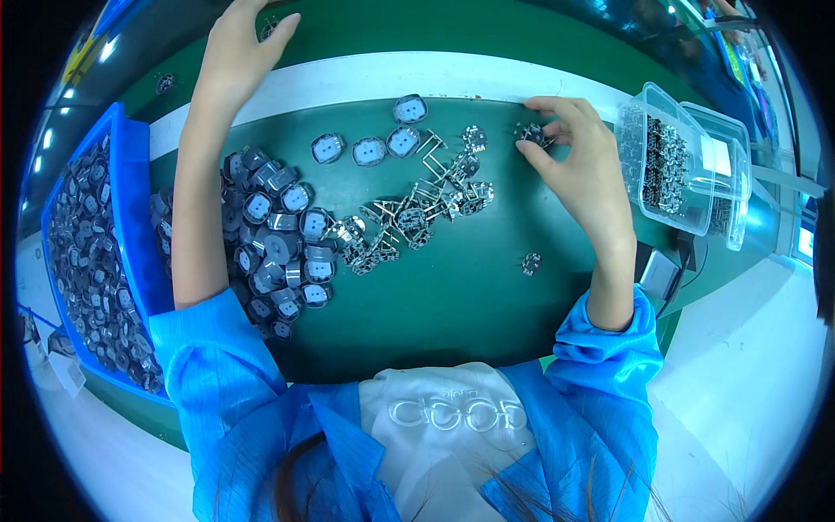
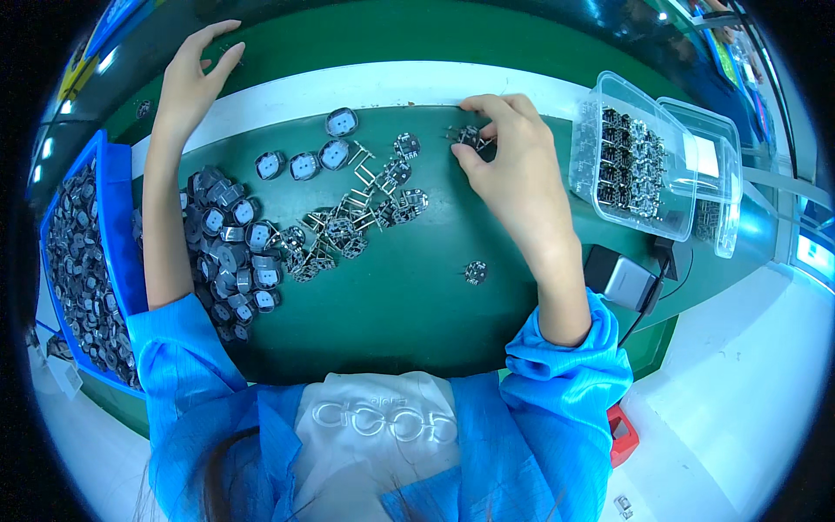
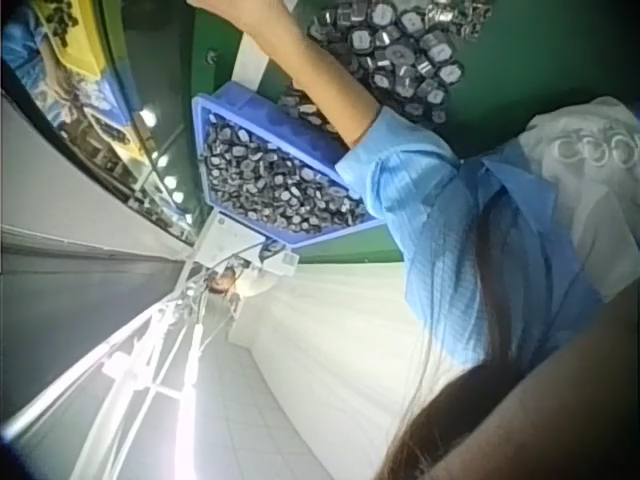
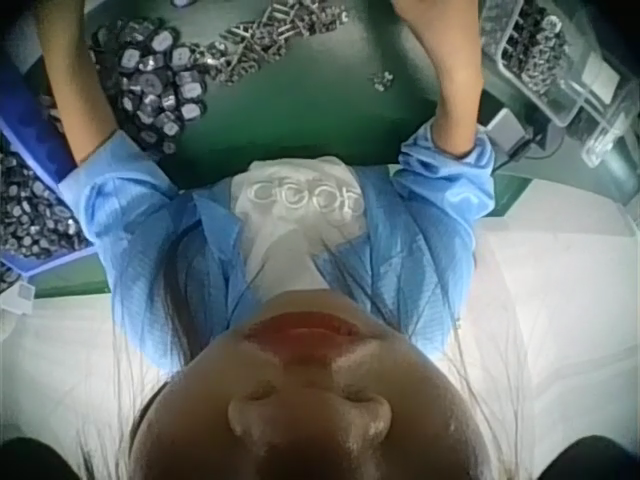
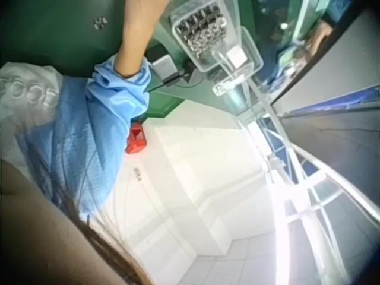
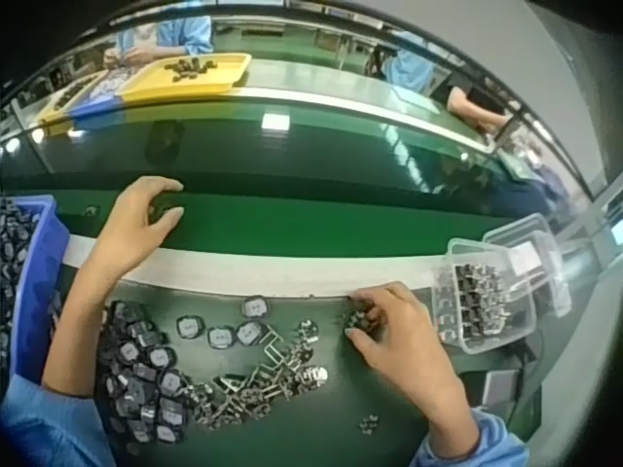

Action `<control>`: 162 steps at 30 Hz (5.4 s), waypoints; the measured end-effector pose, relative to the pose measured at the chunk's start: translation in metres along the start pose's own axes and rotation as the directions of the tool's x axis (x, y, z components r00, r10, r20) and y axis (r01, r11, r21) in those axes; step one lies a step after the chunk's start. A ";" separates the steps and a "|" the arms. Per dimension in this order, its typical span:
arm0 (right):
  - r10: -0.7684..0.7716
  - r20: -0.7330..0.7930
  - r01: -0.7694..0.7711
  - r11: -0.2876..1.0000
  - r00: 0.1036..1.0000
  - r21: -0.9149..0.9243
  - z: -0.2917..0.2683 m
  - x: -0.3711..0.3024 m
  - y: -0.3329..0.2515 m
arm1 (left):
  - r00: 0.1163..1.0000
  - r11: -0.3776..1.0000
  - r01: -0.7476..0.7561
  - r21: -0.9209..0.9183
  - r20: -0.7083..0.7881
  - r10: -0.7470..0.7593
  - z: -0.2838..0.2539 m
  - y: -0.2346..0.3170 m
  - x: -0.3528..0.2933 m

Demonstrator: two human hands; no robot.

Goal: The person inserts metal pins into grey plastic housings by hand, one by one, on an assembly line.

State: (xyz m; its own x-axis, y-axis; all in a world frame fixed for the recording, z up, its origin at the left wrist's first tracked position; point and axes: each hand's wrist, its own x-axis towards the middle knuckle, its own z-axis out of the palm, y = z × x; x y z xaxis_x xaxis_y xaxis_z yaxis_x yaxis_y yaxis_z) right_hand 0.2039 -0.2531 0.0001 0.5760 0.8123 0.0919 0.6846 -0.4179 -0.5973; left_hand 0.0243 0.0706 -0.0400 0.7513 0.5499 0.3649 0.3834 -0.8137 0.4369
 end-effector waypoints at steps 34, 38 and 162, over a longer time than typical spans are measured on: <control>-0.240 -0.051 0.228 0.807 0.969 0.545 0.008 0.015 -0.043 | 0.815 0.591 0.359 -0.722 0.551 0.179 -0.014 0.149 -0.041; -0.360 -0.137 0.385 0.869 0.923 0.310 0.005 0.014 -0.045 | 0.813 0.565 0.428 -0.705 0.573 0.099 -0.012 0.150 -0.044; -0.275 0.228 0.030 0.696 0.934 0.718 0.025 0.003 -0.050 | 0.828 0.570 0.320 -0.757 0.516 0.219 -0.018 0.139 -0.049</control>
State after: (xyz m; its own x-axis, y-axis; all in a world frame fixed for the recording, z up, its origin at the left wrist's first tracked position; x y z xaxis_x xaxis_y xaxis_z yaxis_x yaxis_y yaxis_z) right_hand 0.1602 -0.2194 0.0105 0.2481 0.9663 0.0686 0.1729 0.0255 -0.9846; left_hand 0.0313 -0.0657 0.0180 0.9833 0.1799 -0.0259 0.0525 -0.1449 0.9881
